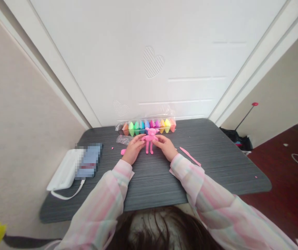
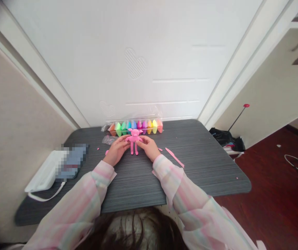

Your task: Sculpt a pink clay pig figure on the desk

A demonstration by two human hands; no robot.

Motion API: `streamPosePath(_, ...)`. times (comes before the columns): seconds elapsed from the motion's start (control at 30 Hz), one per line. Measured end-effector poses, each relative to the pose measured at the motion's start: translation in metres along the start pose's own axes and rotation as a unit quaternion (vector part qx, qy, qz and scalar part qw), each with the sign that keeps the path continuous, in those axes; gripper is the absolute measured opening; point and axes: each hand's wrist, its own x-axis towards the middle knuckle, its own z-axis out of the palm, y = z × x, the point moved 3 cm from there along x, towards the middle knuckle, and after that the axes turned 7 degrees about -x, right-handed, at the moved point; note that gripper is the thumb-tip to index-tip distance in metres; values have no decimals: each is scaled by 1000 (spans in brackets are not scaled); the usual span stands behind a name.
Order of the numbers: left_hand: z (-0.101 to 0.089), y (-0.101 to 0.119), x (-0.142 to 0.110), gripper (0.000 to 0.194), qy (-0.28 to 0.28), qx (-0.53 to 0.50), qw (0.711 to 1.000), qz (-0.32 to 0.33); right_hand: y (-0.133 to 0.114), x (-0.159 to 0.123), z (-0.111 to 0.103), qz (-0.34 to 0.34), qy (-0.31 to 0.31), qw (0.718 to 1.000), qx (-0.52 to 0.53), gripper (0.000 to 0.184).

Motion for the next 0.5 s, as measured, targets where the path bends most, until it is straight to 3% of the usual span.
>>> streamPosePath(0.17,7,-5,-13,42,-19,-3,1000,-12,6,-2,4,14,12,1000,15,30)
streamPosePath(0.5,4,-6,-29,43,-33,31,999,18,11,-18,25,58,-65,996,-3,32)
